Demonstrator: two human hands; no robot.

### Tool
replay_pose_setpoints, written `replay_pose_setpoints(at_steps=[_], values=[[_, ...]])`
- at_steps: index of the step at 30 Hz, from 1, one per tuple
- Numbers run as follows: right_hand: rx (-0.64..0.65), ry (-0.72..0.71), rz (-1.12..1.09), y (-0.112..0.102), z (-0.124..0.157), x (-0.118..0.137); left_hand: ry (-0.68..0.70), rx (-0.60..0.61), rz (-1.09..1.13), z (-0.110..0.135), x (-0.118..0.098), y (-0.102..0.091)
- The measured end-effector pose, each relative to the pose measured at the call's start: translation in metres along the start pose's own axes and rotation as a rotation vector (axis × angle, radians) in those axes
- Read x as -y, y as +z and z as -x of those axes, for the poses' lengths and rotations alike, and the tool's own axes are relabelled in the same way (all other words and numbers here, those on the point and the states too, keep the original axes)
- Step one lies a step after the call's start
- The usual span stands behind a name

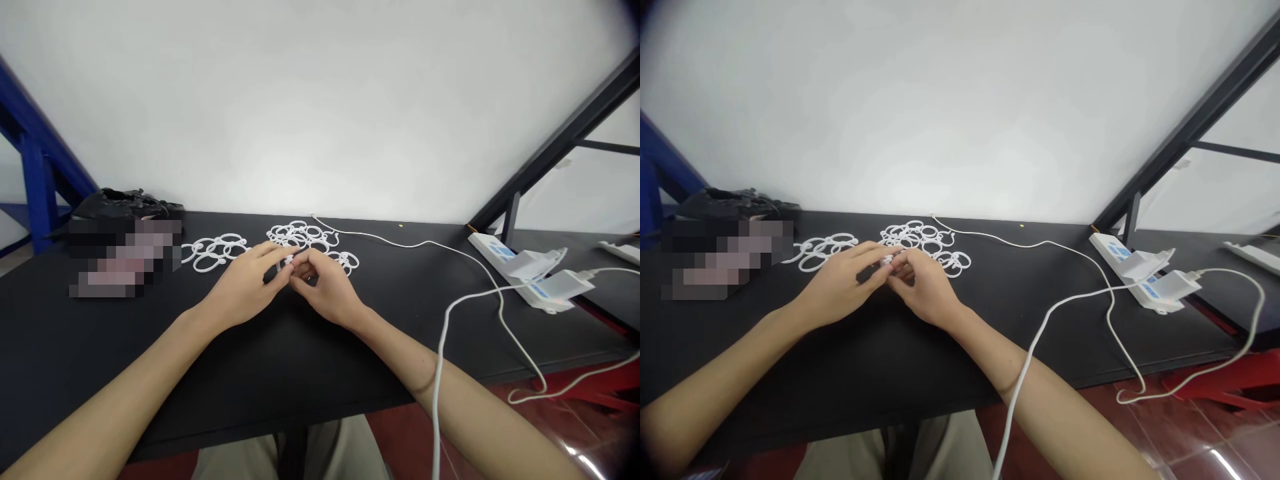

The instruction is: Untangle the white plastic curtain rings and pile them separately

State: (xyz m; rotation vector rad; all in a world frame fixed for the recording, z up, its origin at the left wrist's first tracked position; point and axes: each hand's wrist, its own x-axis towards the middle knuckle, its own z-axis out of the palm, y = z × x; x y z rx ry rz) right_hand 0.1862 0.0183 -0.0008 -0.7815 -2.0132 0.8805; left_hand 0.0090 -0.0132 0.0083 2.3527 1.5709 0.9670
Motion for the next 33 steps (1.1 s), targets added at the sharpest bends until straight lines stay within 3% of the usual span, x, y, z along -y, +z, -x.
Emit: replay_pose_setpoints(at_steps=[5, 14, 24, 30, 33], values=[[-0.062, -0.045, 0.058, -0.0006, 0.0003, 0.0021, 0.025, -0.054, -0.032, -0.0001, 0.0013, 0.0004], [-0.08, -0.117, 0.151, -0.003, -0.0014, 0.0005, 0.016, 0.006, -0.048, 0.0026, 0.0028, 0.0034], [-0.114, -0.111, 0.181, -0.0042, -0.0015, 0.0007, 0.072, 0.053, -0.043, 0.0013, -0.0029, 0.0001], [-0.115, -0.109, 0.18, -0.006, -0.0029, -0.0016, -0.01, 0.07, -0.066, 0.0005, -0.0011, 0.001], [-0.087, -0.065, 0.146, -0.0087, -0.0047, 0.0008, 0.026, 0.062, -0.058, 0.0006, 0.001, 0.0026]])
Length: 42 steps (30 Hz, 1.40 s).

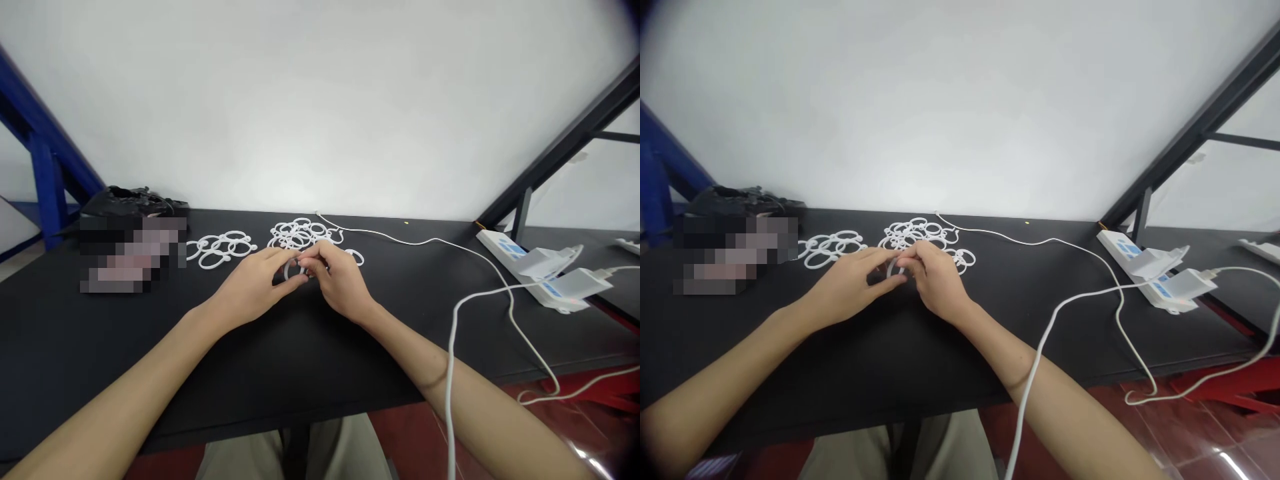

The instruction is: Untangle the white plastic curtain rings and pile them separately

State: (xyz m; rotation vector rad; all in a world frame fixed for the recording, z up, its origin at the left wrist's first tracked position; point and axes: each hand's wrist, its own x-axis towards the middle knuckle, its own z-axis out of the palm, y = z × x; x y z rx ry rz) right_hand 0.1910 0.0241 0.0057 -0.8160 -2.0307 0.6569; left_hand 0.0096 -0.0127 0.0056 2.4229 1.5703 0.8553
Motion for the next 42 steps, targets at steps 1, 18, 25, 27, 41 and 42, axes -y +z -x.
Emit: replay_pose_setpoints(at_steps=[1, 18, 25, 27, 41, 42], values=[[0.013, 0.023, -0.022, -0.001, -0.001, 0.001, 0.03, -0.014, 0.002, 0.0, 0.001, 0.001], [-0.031, -0.053, 0.272, -0.001, 0.002, -0.007, -0.108, -0.153, -0.278, -0.003, 0.017, -0.004], [0.013, -0.229, 0.715, 0.016, -0.003, -0.015, -0.33, -0.054, -0.59, 0.003, 0.043, -0.004], [0.038, -0.283, 0.867, 0.025, -0.01, -0.016, -0.341, -0.048, -0.606, 0.004, 0.043, -0.004], [0.144, -0.518, 0.791, 0.018, -0.024, -0.009, -0.035, -0.058, -0.319, -0.002, 0.019, -0.004], [0.13, -0.498, 0.736, 0.013, -0.023, -0.007, -0.003, -0.04, -0.304, -0.003, 0.016, -0.003]])
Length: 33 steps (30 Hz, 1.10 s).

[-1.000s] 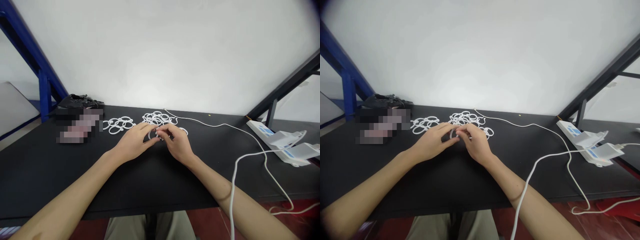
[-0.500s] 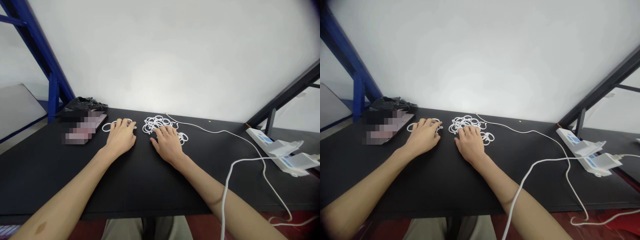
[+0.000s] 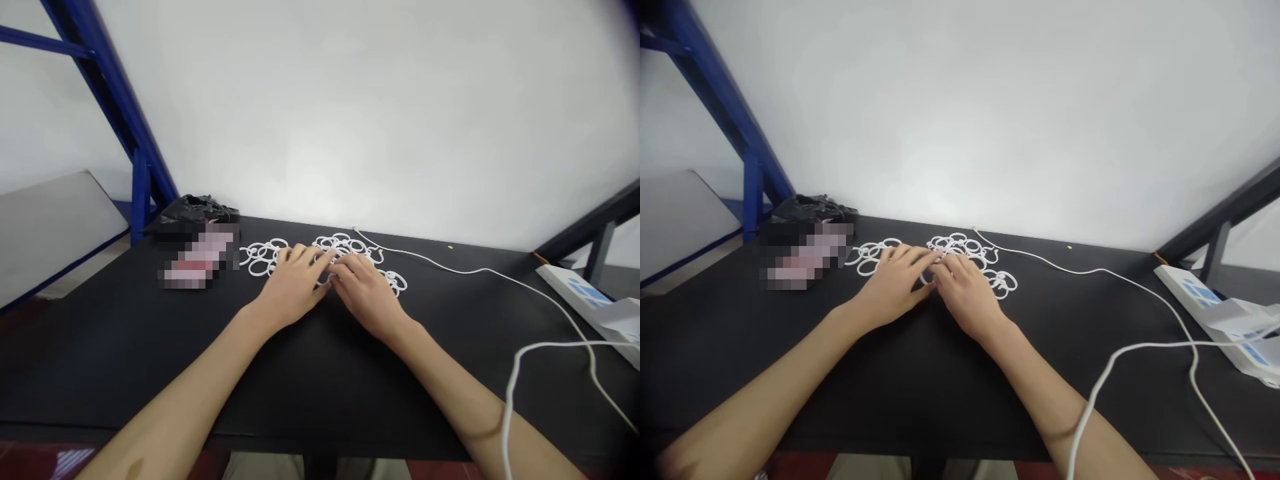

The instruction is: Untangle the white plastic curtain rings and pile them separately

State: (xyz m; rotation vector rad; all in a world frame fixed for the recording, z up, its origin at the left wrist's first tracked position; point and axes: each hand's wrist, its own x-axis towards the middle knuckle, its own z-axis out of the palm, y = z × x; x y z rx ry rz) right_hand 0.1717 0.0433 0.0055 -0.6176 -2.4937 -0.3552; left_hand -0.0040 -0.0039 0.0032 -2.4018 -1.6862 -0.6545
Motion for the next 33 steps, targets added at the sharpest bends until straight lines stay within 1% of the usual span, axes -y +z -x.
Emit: replay_pose_setpoints(at_steps=[2, 5, 8, 12, 16, 19, 22, 25, 26, 27, 29, 31, 33], values=[[-0.021, 0.05, -0.098, -0.008, 0.003, -0.001, 0.023, 0.001, 0.022, -0.001, -0.006, 0.0], [-0.038, 0.185, -0.172, -0.013, 0.006, -0.002, -0.017, -0.052, 0.052, -0.002, -0.011, 0.001], [-0.041, 0.299, -0.264, -0.014, 0.007, -0.003, -0.034, -0.061, 0.087, -0.002, -0.013, 0.002], [-0.09, 0.318, -0.345, -0.015, 0.004, -0.005, -0.018, -0.027, 0.216, -0.003, -0.012, 0.001], [-0.119, 0.354, -0.393, -0.014, 0.003, -0.006, -0.071, -0.013, 0.369, -0.004, -0.013, -0.002], [-0.136, 0.397, -0.416, -0.01, 0.006, -0.008, -0.103, -0.036, 0.385, -0.004, -0.013, -0.004], [-0.102, 0.418, -0.382, -0.004, 0.01, -0.013, -0.173, -0.136, 0.283, -0.001, -0.006, -0.007], [-0.032, 0.408, -0.269, 0.0, 0.013, -0.02, -0.345, -0.262, 0.084, 0.008, 0.012, -0.01], [-0.012, 0.402, -0.235, 0.001, 0.013, -0.022, -0.412, -0.282, 0.014, 0.013, 0.019, -0.01], [0.001, 0.392, -0.206, 0.002, 0.013, -0.023, -0.47, -0.29, -0.053, 0.018, 0.028, -0.011], [0.019, 0.362, -0.167, 0.006, 0.013, -0.024, -0.547, -0.261, -0.157, 0.028, 0.043, -0.01], [0.024, 0.325, -0.139, 0.011, 0.011, -0.022, -0.595, -0.225, -0.209, 0.035, 0.053, -0.008], [0.035, 0.288, -0.114, 0.016, 0.008, -0.017, -0.615, -0.193, -0.228, 0.039, 0.058, -0.005]])
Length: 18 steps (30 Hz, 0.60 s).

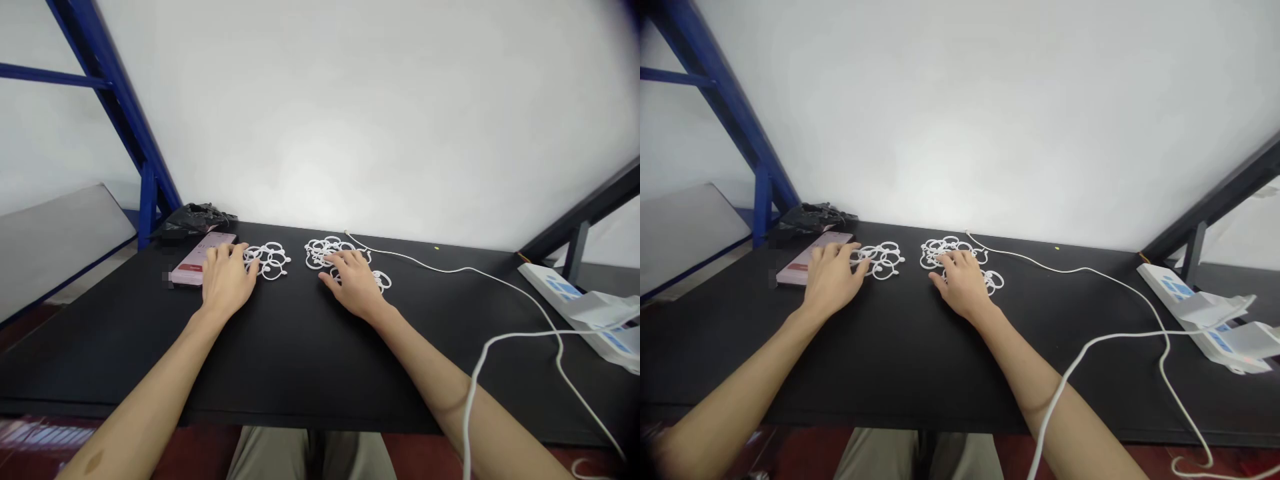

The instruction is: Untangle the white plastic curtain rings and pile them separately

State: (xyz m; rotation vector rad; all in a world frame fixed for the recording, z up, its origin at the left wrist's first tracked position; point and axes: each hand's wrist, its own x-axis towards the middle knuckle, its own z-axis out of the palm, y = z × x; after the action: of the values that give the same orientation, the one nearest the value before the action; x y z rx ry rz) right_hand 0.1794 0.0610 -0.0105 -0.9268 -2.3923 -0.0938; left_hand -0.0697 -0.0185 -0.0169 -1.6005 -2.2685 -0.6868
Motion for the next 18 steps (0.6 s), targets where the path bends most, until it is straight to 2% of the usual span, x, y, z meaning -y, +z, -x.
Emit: replay_pose_setpoints(at_steps=[5, 9, 18], values=[[0.069, -0.092, 0.057, 0.009, -0.002, 0.012, -0.007, 0.074, -0.013, 0.0, -0.001, 0.001], [0.093, -0.069, 0.072, 0.009, -0.003, 0.013, -0.03, 0.128, -0.026, 0.0, -0.003, -0.001], [0.143, -0.031, 0.041, 0.003, 0.0, 0.012, -0.066, 0.069, 0.055, -0.001, -0.005, -0.001]])
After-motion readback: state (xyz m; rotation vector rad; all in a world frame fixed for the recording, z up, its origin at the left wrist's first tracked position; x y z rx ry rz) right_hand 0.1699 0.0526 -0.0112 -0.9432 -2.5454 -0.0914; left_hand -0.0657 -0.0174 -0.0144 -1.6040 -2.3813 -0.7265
